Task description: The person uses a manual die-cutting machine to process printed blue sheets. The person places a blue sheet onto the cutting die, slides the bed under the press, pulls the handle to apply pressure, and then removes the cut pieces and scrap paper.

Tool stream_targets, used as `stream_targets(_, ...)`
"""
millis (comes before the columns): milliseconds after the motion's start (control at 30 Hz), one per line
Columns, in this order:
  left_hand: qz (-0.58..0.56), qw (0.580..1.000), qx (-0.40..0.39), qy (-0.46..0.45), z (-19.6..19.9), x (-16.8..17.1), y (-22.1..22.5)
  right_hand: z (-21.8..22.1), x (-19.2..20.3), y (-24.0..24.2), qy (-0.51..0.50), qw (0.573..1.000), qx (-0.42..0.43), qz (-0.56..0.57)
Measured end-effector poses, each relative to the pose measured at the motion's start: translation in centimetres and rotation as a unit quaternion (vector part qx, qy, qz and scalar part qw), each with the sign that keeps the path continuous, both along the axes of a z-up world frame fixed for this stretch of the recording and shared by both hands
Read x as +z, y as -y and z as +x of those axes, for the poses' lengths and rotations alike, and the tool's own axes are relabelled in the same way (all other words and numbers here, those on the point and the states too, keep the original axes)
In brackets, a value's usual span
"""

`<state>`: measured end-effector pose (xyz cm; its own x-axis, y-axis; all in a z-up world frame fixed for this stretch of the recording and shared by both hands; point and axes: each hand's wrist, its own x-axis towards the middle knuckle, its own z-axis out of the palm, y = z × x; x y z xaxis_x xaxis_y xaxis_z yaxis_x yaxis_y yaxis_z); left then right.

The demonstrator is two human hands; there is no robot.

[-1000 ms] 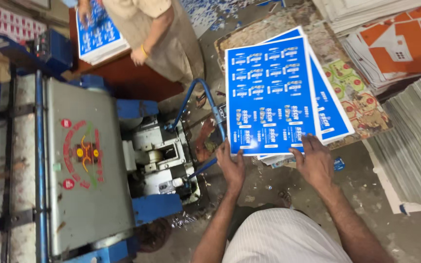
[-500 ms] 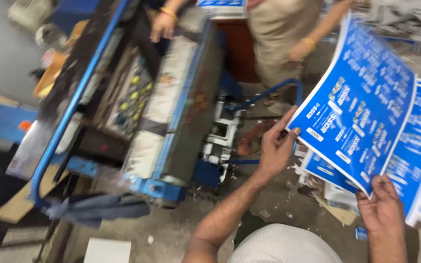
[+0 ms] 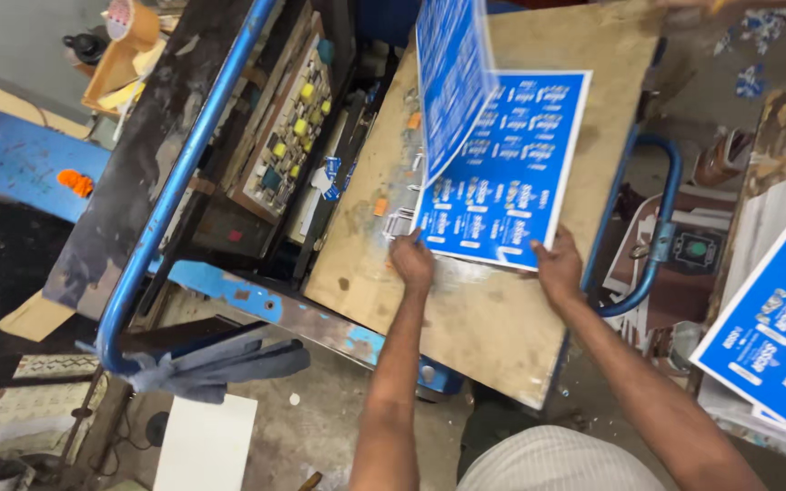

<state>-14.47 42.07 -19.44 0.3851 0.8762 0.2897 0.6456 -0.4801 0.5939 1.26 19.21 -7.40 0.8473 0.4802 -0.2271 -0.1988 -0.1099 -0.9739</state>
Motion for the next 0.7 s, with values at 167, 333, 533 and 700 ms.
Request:
stream_targets(167,-0.032,0.994,0.101,-0.007,-3.9,-1.0,-3.1,-1.5,-2.3,-1.8,0.005,0.965,0.139,-0.222)
stream_targets(333,-0.113,0.982,0.149,0.012,-7.7,-2.0,-7.5,-1.7,1.1,-6.3,-0.030,0.958,0.239,-0.157)
stream_targets(533,-0.052,0.996,-0.021,0.074,-10.0,11.5,-10.7,-4.7,10.2,-2.9,0.227,0.944,0.238,-0.007)
stream_targets(700,0.017,0.963,-0.147,0.227,-4.4,24.4,-4.6,-2.3,13.6,11.9,0.408,0.911,0.049,-0.040)
